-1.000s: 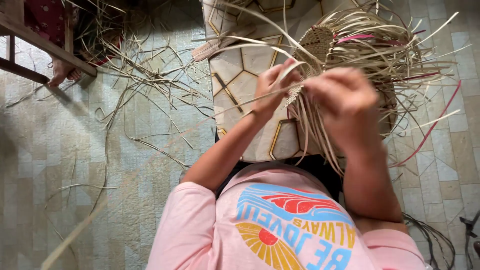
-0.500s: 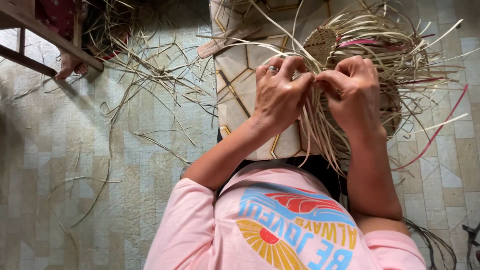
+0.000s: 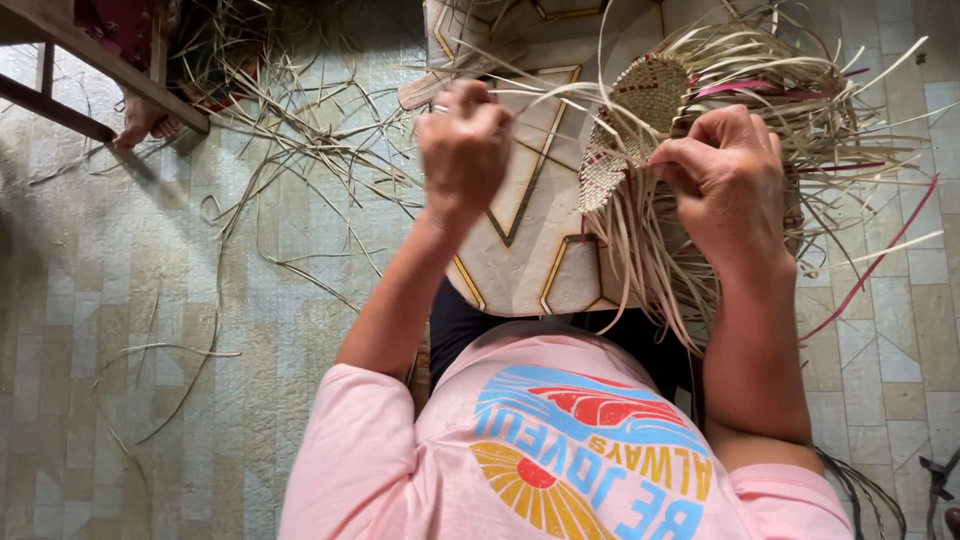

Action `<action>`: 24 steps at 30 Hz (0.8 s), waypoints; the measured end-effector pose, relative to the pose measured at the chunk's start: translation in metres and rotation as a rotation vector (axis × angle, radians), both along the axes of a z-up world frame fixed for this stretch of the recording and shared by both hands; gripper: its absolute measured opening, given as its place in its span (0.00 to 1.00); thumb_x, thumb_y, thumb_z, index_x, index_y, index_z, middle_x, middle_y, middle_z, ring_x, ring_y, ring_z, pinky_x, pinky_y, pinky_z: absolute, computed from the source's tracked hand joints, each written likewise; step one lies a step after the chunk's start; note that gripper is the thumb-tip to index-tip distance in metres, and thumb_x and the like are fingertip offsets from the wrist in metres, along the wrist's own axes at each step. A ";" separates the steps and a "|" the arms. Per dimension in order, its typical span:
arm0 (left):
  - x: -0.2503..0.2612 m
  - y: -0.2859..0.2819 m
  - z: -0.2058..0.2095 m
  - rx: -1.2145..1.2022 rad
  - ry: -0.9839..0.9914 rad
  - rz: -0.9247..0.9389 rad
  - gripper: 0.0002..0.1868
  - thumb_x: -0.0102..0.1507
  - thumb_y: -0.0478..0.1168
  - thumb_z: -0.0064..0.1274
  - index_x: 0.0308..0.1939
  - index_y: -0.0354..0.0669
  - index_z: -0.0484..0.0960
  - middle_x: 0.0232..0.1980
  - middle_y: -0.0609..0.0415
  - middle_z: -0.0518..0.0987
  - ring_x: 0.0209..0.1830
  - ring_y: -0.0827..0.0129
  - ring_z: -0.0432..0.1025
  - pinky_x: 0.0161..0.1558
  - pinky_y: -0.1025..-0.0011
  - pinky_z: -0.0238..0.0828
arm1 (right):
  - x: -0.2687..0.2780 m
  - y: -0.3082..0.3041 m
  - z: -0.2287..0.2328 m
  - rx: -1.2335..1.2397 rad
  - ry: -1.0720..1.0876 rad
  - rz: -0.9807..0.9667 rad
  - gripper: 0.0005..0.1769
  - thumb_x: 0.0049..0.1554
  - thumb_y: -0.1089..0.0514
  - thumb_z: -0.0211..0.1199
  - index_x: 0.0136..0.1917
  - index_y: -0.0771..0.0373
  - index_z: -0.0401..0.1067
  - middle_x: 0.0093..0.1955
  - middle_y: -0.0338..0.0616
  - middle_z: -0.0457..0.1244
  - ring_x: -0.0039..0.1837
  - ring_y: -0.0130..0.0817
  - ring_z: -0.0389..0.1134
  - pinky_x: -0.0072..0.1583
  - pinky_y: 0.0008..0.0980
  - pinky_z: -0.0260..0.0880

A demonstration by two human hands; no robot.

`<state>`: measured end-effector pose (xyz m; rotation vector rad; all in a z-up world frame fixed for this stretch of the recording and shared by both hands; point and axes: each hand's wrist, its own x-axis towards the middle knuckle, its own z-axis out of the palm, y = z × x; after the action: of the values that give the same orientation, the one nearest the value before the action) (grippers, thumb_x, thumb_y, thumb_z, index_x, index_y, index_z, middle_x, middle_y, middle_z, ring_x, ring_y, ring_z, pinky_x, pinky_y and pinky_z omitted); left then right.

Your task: Weaving dried plant fibers into a basket

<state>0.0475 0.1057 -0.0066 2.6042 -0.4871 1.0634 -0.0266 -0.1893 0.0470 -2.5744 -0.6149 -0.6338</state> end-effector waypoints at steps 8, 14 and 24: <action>0.019 0.065 0.016 0.006 0.143 0.448 0.08 0.55 0.33 0.65 0.34 0.53 0.88 0.46 0.56 0.72 0.43 0.58 0.69 0.37 0.55 0.68 | -0.001 0.001 0.005 -0.093 0.008 -0.048 0.07 0.62 0.64 0.76 0.51 0.54 0.82 0.52 0.43 0.60 0.55 0.47 0.61 0.55 0.45 0.58; -0.056 -0.047 0.054 -0.351 0.183 -0.565 0.19 0.63 0.24 0.45 0.58 0.29 0.77 0.55 0.24 0.76 0.53 0.36 0.76 0.57 0.52 0.81 | 0.002 0.011 0.005 -0.127 -0.051 -0.035 0.08 0.61 0.64 0.79 0.51 0.53 0.83 0.50 0.42 0.62 0.52 0.46 0.61 0.53 0.44 0.59; -0.037 -0.085 0.012 -0.144 0.279 -0.385 0.22 0.70 0.55 0.43 0.42 0.40 0.80 0.33 0.47 0.77 0.37 0.48 0.76 0.42 0.53 0.70 | -0.009 0.022 -0.001 0.185 -0.074 -0.039 0.11 0.59 0.67 0.79 0.53 0.55 0.82 0.46 0.44 0.61 0.48 0.45 0.66 0.51 0.43 0.67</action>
<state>0.0109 0.0202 0.0050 2.3494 -0.7707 0.5785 -0.0351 -0.1673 0.0455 -2.4050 -0.5060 -0.7644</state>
